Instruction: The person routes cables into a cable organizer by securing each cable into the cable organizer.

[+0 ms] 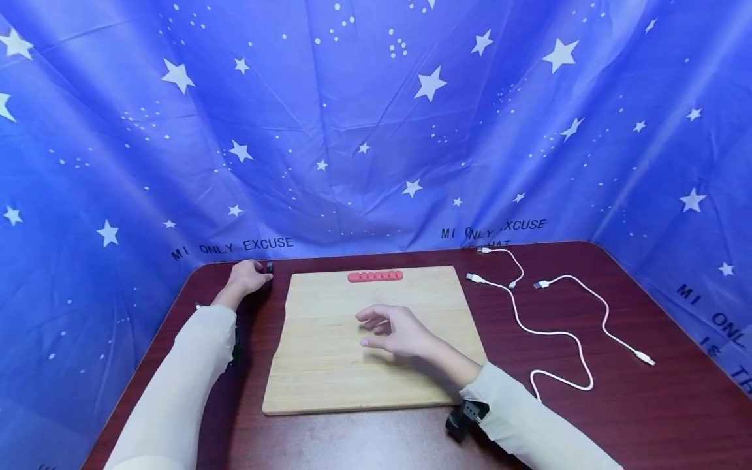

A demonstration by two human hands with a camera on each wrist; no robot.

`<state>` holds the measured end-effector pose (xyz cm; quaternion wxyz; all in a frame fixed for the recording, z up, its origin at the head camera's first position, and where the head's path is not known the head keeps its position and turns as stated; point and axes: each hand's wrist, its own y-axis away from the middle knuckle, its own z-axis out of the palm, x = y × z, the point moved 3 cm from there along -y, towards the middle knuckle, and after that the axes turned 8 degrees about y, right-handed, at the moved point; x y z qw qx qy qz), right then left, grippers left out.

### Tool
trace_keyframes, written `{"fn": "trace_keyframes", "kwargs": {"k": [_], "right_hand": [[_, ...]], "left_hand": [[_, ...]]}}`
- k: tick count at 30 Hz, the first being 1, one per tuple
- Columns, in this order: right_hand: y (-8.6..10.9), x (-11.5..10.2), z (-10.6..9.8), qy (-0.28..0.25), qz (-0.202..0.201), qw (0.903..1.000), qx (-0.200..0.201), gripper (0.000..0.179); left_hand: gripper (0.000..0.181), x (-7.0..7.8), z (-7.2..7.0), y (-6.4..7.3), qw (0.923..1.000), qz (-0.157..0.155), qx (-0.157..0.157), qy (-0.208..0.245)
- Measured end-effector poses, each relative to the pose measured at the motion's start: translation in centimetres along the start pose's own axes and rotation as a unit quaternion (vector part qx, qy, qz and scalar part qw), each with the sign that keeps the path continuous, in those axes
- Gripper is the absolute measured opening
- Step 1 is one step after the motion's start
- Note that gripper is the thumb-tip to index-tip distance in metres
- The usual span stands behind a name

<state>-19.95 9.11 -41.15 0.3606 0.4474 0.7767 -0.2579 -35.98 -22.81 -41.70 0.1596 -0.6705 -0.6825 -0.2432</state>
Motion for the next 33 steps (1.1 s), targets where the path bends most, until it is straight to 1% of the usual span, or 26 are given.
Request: {"fn": "trace_keyframes", "kwargs": {"k": [5, 9, 13, 14, 18, 20, 22, 25, 27, 31, 33], "right_hand": [[-0.4, -0.1, 0.0, -0.012, 0.014, 0.9998, 0.003, 0.043], [-0.7, -0.3, 0.0, -0.026, 0.019, 0.9995, 0.005, 0.041], [-1.2, -0.7, 0.2, -0.040, 0.019, 0.9990, 0.002, 0.040], [-1.4, -0.8, 0.3, -0.039, 0.018, 0.9991, 0.001, 0.040], [-2.0, -1.1, 0.5, -0.041, 0.019, 0.9990, -0.006, 0.041], [-2.3, -1.2, 0.6, -0.043, 0.019, 0.9989, -0.006, 0.041], [-2.6, -1.4, 0.7, -0.055, 0.023, 0.9982, -0.005, 0.041], [-2.9, -1.7, 0.9, -0.067, 0.034, 0.9972, -0.001, 0.040], [-3.2, -1.8, 1.2, -0.083, 0.046, 0.9955, -0.001, 0.039], [-3.5, -1.8, 1.4, -0.106, 0.064, 0.9923, -0.003, 0.039], [-3.6, -1.7, 1.5, -0.113, 0.070, 0.9912, -0.006, 0.039]], "left_hand": [[0.048, 0.2, 0.2, -0.5, 0.9999, -0.012, -0.006, 0.009], [0.047, 0.5, 0.3, -0.8, 1.0000, -0.008, -0.005, 0.003], [0.034, 0.6, 0.1, -1.0, 0.9999, -0.001, 0.003, -0.016], [0.033, 0.6, 0.0, -1.1, 0.9998, -0.001, 0.003, -0.021], [0.044, 0.6, 0.1, -1.2, 0.9993, -0.014, -0.008, -0.033], [0.044, 0.7, 0.2, -1.2, 0.9991, -0.019, -0.006, -0.038], [0.040, 0.9, 0.4, -1.2, 0.9989, -0.025, -0.002, -0.040], [0.034, 1.1, 0.5, -1.2, 0.9987, -0.023, 0.007, -0.044], [0.032, 1.1, 0.5, -1.1, 0.9989, -0.014, 0.011, -0.044], [0.039, 1.4, 0.6, -1.1, 0.9998, 0.003, 0.008, -0.018], [0.042, 1.5, 0.6, -1.1, 1.0000, 0.002, 0.001, 0.008]]}}
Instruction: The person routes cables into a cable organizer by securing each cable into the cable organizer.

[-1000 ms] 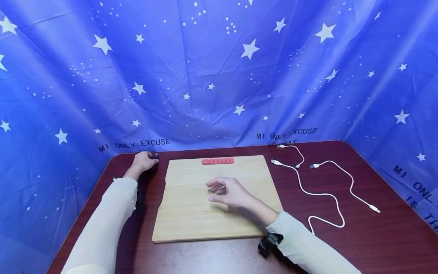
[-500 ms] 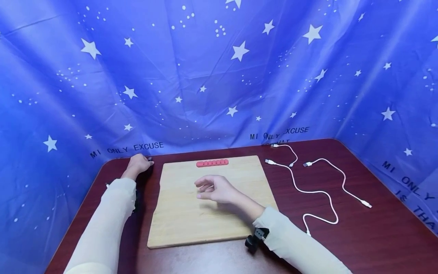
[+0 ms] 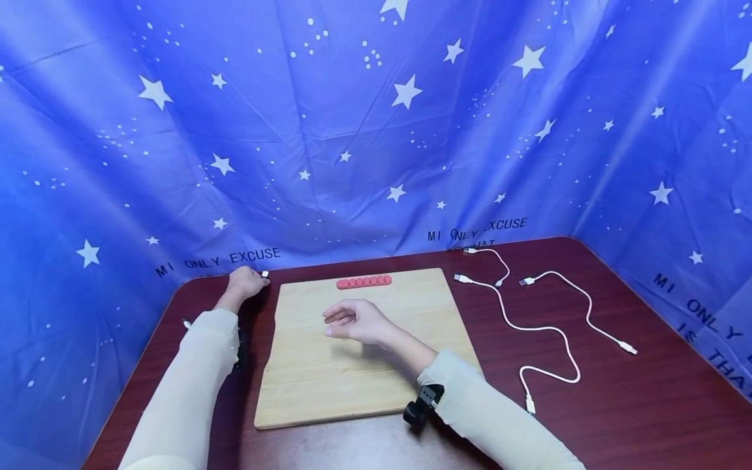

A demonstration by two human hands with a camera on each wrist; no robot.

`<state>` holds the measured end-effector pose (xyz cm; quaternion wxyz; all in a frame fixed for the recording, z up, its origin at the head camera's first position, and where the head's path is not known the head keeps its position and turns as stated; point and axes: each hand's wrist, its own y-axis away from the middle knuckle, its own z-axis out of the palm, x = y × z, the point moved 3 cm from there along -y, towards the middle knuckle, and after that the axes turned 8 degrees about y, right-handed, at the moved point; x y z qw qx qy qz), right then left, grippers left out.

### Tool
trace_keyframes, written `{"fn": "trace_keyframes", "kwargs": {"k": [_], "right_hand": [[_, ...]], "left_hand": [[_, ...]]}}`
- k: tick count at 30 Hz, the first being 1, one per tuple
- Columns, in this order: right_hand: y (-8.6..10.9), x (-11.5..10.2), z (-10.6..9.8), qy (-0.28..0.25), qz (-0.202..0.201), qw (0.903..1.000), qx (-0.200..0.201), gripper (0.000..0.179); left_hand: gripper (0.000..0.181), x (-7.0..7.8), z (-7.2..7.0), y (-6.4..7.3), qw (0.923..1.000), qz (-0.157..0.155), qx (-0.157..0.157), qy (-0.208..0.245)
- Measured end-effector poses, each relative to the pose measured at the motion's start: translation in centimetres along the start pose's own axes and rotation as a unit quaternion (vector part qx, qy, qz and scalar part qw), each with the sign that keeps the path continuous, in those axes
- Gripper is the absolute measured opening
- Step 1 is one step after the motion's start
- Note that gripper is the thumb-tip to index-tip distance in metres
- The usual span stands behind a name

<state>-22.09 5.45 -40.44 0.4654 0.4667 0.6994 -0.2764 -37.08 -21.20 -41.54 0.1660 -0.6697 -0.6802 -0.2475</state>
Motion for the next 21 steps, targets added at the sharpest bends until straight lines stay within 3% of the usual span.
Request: {"fn": "trace_keyframes", "kwargs": {"k": [6, 14, 21], "right_hand": [[-0.7, 0.1, 0.3, -0.025, 0.038, 0.9990, -0.002, 0.036], [-1.9, -0.1, 1.0, -0.053, 0.050, 0.9973, -0.003, 0.038], [-3.2, -0.3, 1.5, -0.129, 0.084, 0.9881, 0.009, 0.037]], "left_hand": [[0.024, 0.4, 0.0, 0.3, 0.9948, -0.033, -0.015, 0.095], [0.041, 1.1, -0.6, 1.0, 0.9787, -0.047, -0.040, 0.196], [0.044, 2.1, -0.6, 1.9, 0.9702, -0.037, -0.059, 0.232]]}}
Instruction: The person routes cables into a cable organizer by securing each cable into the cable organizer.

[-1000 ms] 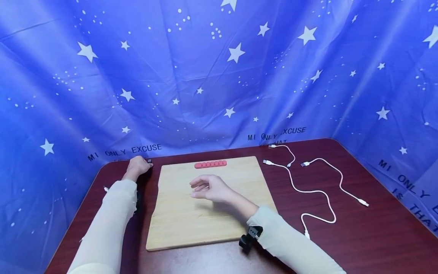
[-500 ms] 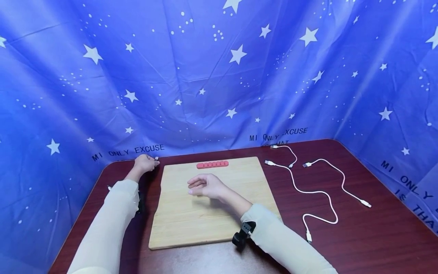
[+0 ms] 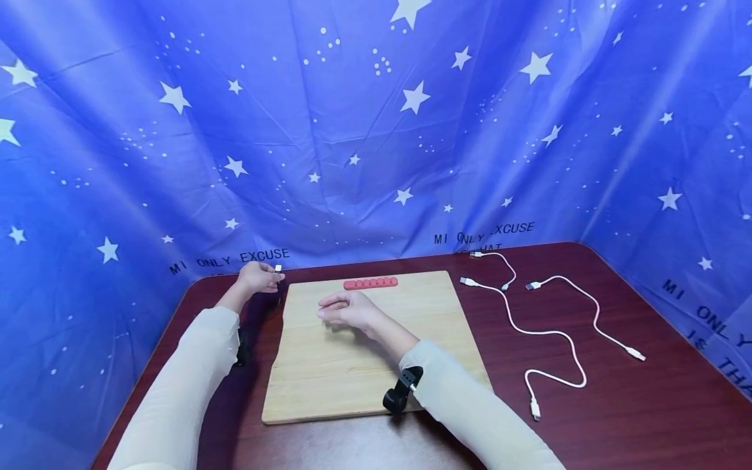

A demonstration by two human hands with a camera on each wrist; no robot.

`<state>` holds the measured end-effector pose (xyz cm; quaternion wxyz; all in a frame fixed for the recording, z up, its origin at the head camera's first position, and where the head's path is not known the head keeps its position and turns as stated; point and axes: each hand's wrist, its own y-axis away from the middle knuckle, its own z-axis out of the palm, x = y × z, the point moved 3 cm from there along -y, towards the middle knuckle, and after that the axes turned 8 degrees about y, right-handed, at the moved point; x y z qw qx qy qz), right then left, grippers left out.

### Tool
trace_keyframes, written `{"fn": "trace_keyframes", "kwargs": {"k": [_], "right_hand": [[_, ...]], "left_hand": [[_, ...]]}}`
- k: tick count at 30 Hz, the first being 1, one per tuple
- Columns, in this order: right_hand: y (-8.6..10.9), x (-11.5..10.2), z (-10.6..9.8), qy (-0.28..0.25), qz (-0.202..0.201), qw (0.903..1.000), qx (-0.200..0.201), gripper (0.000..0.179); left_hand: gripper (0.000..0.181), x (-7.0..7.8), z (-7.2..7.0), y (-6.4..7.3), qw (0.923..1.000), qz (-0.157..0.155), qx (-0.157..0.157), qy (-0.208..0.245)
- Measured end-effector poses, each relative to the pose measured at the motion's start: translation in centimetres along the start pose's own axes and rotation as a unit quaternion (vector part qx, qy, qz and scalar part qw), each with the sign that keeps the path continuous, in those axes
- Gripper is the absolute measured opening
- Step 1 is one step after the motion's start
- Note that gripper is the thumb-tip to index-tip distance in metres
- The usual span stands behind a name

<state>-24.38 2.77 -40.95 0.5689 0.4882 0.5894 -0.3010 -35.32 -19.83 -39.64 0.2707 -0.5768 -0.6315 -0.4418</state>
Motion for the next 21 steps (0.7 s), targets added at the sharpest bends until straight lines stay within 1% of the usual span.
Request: {"fn": "trace_keyframes", "kwargs": {"k": [5, 8, 13, 17, 21], "right_hand": [[-0.7, 0.1, 0.4, -0.022, 0.024, 0.9995, 0.001, 0.036], [-1.0, 0.2, 0.7, -0.038, 0.034, 0.9987, -0.001, 0.036], [-1.3, 0.2, 0.9, -0.055, 0.037, 0.9978, -0.005, 0.038], [-1.7, 0.1, 1.2, -0.059, 0.034, 0.9977, -0.006, 0.037], [-2.0, 0.0, 1.6, -0.066, 0.026, 0.9974, -0.010, 0.036]], "left_hand": [[0.045, 0.2, 0.3, 0.5, 0.9997, 0.004, -0.009, 0.022], [0.045, 0.3, 0.3, 0.8, 0.9993, 0.013, -0.011, 0.032], [0.041, 0.5, 0.3, 0.8, 0.9985, 0.028, 0.001, 0.047], [0.034, 0.8, 0.3, 0.9, 0.9977, 0.043, 0.000, 0.052], [0.031, 1.3, 0.7, 1.2, 0.9969, 0.051, -0.005, 0.059]]}}
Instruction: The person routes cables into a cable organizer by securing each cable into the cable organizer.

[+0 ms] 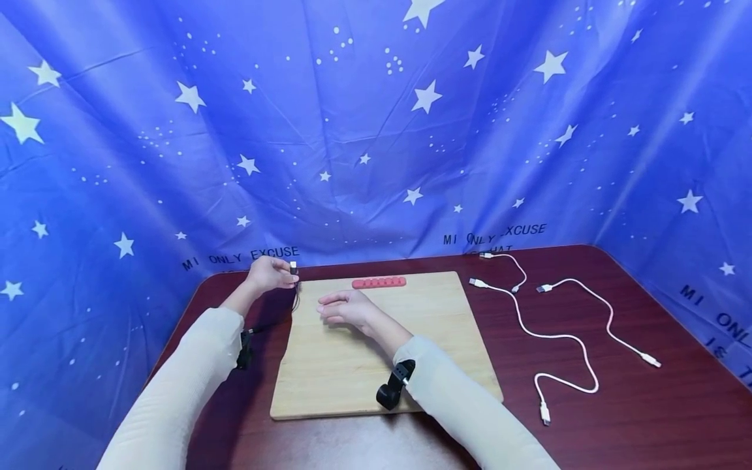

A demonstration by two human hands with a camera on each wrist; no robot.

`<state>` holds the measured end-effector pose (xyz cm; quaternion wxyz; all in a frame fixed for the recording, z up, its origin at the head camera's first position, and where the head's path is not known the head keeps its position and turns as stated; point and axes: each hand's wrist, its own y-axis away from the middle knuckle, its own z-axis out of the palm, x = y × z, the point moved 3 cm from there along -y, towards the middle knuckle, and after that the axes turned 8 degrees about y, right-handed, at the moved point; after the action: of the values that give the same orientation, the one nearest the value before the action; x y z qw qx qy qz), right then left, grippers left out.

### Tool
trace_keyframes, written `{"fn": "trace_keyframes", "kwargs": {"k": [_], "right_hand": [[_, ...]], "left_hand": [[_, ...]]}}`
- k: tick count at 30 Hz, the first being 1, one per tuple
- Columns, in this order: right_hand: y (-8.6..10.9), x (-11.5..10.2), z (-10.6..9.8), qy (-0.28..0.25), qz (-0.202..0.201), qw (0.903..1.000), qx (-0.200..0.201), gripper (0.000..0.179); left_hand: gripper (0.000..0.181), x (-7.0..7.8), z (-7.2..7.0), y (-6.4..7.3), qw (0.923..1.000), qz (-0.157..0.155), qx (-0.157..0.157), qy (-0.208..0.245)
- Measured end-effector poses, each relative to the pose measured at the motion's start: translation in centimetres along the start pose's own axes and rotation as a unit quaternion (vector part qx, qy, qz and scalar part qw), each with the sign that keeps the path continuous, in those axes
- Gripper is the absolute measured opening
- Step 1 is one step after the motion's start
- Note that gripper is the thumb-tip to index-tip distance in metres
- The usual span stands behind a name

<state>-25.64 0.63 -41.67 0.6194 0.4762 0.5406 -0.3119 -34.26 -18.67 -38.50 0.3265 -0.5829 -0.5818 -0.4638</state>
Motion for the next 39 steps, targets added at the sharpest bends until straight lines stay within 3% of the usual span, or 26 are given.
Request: {"fn": "trace_keyframes", "kwargs": {"k": [11, 21, 29, 36, 39], "right_hand": [[-0.5, 0.5, 0.8, -0.013, -0.011, 0.9998, -0.012, 0.037], [-0.7, 0.5, 1.2, -0.061, -0.002, 0.9981, -0.003, 0.044], [-0.5, 1.0, 1.0, -0.133, 0.002, 0.9907, 0.028, 0.037], [0.2, 1.3, 0.6, -0.155, 0.000, 0.9875, 0.029, 0.041], [0.6, 1.4, 0.3, -0.155, 0.003, 0.9873, 0.035, 0.041]], "left_hand": [[0.036, 1.7, 1.8, 1.2, 0.9996, 0.011, -0.020, -0.018], [0.041, 3.3, 3.1, 2.1, 0.9987, 0.022, -0.038, -0.025], [0.038, 4.5, 4.1, 2.6, 0.9986, 0.017, -0.045, 0.021], [0.039, 4.7, 4.6, 2.6, 0.9992, 0.015, -0.022, 0.028], [0.043, 4.8, 4.9, 2.4, 0.9977, 0.011, -0.025, 0.062]]}}
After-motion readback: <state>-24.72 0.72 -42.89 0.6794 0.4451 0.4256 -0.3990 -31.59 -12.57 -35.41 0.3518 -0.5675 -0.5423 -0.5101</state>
